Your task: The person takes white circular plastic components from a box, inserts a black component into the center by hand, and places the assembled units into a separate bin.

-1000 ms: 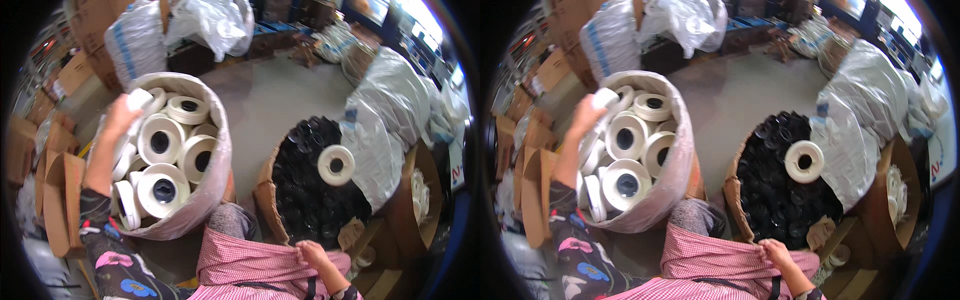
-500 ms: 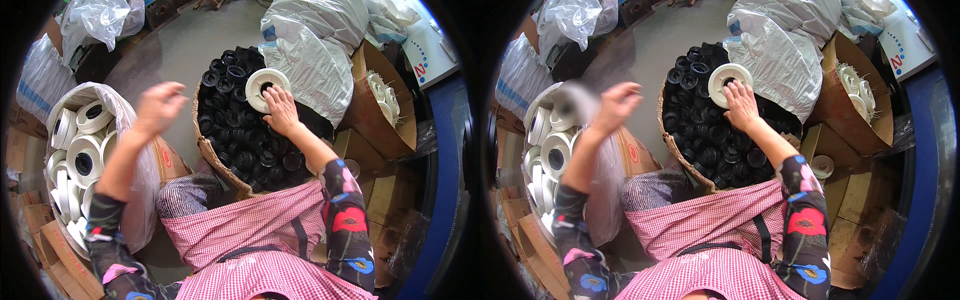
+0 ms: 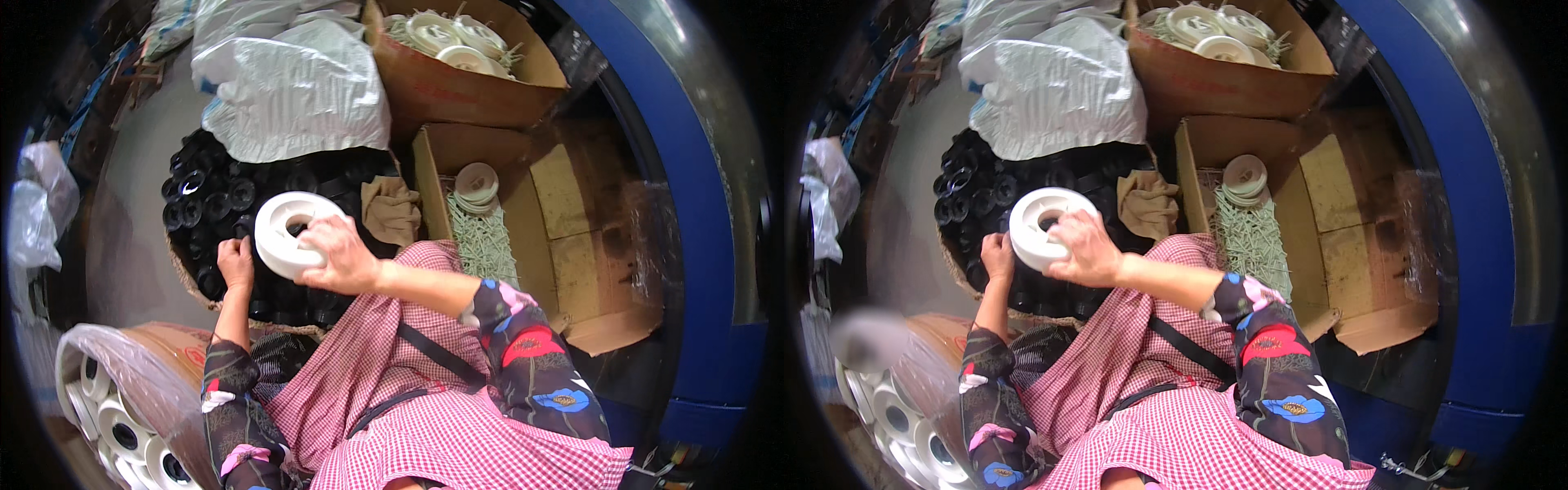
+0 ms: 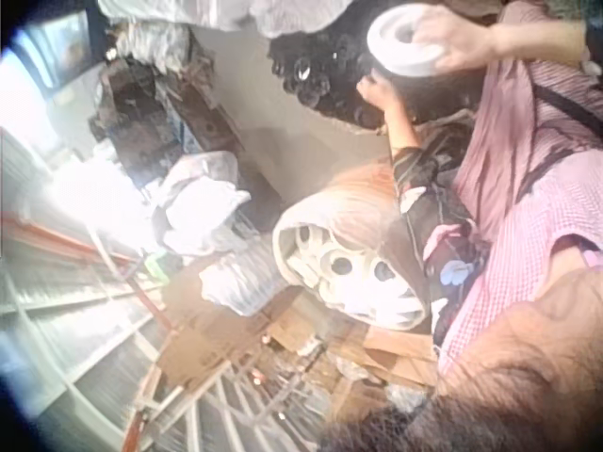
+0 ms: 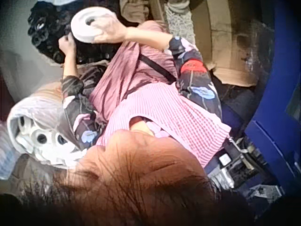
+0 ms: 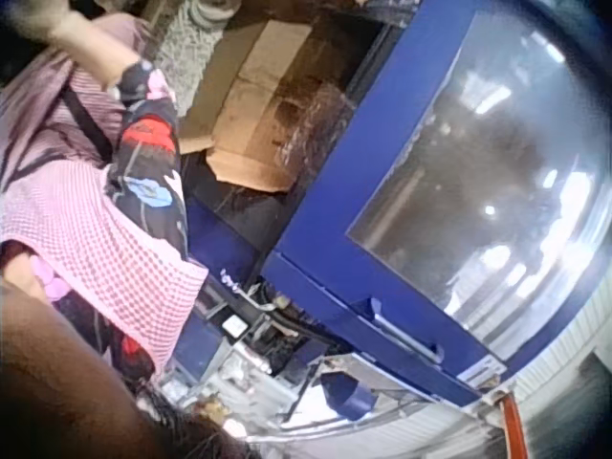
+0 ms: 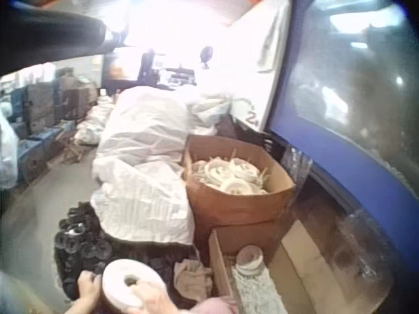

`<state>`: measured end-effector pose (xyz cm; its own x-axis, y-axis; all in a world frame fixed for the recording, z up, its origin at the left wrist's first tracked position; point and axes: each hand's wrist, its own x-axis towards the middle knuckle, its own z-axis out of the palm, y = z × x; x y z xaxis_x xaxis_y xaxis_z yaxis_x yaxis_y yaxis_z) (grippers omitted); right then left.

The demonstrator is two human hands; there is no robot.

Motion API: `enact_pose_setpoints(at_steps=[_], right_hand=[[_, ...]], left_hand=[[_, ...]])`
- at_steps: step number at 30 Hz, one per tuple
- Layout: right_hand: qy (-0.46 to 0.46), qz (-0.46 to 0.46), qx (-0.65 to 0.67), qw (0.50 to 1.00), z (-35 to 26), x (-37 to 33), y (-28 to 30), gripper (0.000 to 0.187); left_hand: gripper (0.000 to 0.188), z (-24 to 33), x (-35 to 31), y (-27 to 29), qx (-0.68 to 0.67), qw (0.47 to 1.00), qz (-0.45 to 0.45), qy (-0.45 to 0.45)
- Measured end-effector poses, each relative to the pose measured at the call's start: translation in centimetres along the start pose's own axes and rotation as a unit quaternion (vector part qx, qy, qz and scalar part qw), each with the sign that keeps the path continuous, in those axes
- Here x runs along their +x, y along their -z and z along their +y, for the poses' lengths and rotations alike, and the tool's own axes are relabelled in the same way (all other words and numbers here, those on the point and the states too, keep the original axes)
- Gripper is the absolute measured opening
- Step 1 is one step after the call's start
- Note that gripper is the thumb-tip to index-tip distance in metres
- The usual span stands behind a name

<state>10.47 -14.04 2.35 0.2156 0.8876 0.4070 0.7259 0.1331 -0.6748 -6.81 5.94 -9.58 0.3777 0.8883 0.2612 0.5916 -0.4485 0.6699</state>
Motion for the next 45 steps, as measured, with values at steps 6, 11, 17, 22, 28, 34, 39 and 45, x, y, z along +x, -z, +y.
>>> enact_pose_setpoints(at_steps=[6,11,17,22,28,34,39,45], right_hand=[[-0.249,-0.03,0.259,0.933,-3.5,-6.6,3.2,0.065],[-0.291,-0.033,0.332,0.897,-4.0,-8.5,4.1,0.068],[-0.329,0.033,0.453,0.828,-3.0,-9.4,4.4,0.064],[-0.345,0.05,0.518,0.781,-2.9,-10.2,4.9,0.057],[-0.359,0.058,0.538,0.761,-2.7,-10.5,5.2,0.055],[-0.364,0.072,0.541,0.754,-2.2,-10.6,5.3,0.06],[-0.371,0.074,0.543,0.75,-1.7,-10.2,5.2,0.062],[-0.381,0.094,0.578,0.715,-1.1,-10.0,3.2,0.045]], left_hand=[[0.096,0.3,1.1,-0.7,0.07,0.98,-0.059,0.178],[0.064,1.4,1.0,-0.3,-0.018,0.976,-0.157,0.149],[0.037,3.9,0.0,-2.9,-0.144,0.958,-0.159,0.188],[0.064,4.3,0.2,-3.5,-0.167,0.957,-0.182,0.155],[0.058,6.2,-0.7,-3.5,-0.02,0.973,-0.186,0.137],[0.053,7.5,-2.2,-2.7,0.043,0.961,-0.242,0.129],[0.029,5.7,-3.5,-2.0,-0.084,0.965,-0.23,0.091],[0.029,10.0,-5.2,-1.8,-0.122,0.976,-0.174,0.055]])
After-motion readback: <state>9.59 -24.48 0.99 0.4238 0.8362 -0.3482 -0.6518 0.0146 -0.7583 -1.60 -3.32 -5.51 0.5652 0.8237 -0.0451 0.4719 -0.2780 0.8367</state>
